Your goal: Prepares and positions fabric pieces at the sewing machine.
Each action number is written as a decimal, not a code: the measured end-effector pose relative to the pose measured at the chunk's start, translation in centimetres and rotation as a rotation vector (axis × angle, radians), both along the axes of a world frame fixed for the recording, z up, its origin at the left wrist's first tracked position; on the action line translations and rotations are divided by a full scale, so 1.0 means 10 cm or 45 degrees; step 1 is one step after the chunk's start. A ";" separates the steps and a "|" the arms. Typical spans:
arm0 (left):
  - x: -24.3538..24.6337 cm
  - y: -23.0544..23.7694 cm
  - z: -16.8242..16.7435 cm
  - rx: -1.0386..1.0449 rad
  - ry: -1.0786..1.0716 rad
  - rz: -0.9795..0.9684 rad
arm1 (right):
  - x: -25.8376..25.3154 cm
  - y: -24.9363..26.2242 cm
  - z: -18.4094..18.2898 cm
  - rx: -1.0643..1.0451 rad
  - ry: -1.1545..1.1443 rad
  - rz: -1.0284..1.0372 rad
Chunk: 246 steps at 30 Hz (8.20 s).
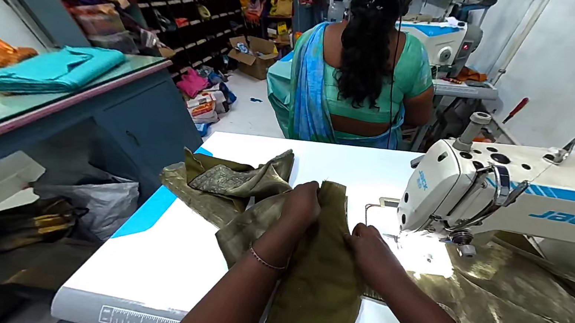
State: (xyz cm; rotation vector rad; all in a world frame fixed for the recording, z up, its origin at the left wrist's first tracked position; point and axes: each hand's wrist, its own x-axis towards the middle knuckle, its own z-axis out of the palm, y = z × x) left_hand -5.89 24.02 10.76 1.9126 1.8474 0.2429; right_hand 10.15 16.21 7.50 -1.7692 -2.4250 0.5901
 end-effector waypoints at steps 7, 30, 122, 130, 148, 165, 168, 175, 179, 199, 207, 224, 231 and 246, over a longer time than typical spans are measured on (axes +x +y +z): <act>-0.02 -0.25 0.01 0.089 -0.214 -0.127 | 0.01 -0.02 -0.04 0.034 0.099 0.069; -0.15 -0.07 -0.31 0.222 -0.365 -0.437 | 0.06 0.04 -0.12 0.011 0.114 0.075; -0.04 0.05 -0.36 0.229 -0.200 -0.635 | 0.12 0.05 -0.05 -0.029 0.133 0.121; -0.02 0.04 -0.43 0.281 -0.228 -0.678 | 0.16 0.06 -0.09 -0.002 0.195 0.139; 0.44 -0.92 -0.64 0.127 0.093 -0.526 | 1.49 -0.22 0.05 -0.194 0.225 -0.345; 0.84 -1.28 -0.61 0.042 0.079 -0.659 | 1.50 -0.19 -0.32 0.267 0.328 0.017; 0.84 -1.28 -0.59 0.018 0.070 -0.668 | 1.49 -0.18 -0.30 0.270 0.319 0.029; 0.86 -1.22 -0.59 0.076 0.050 -0.738 | 1.44 -0.17 -0.33 0.329 0.277 0.053; 0.89 -1.16 -0.58 0.081 0.050 -0.738 | 1.43 -0.19 -0.36 0.426 0.264 -0.003; 0.93 -1.08 -0.62 0.113 0.016 -0.724 | 1.45 -0.15 -0.37 0.384 0.314 -0.016; 0.94 -1.08 -0.60 0.105 0.017 -0.715 | 1.44 -0.15 -0.39 0.408 0.312 -0.029; 0.93 -1.00 -0.61 0.121 0.003 -0.717 | 1.40 -0.18 -0.33 0.447 0.314 -0.382; 0.91 -0.93 -0.61 0.136 -0.038 -0.725 | 1.41 -0.12 -0.31 0.398 0.291 -0.495; 0.93 -0.92 -0.61 0.126 0.025 -0.734 | 1.42 -0.13 -0.33 0.403 0.282 -0.388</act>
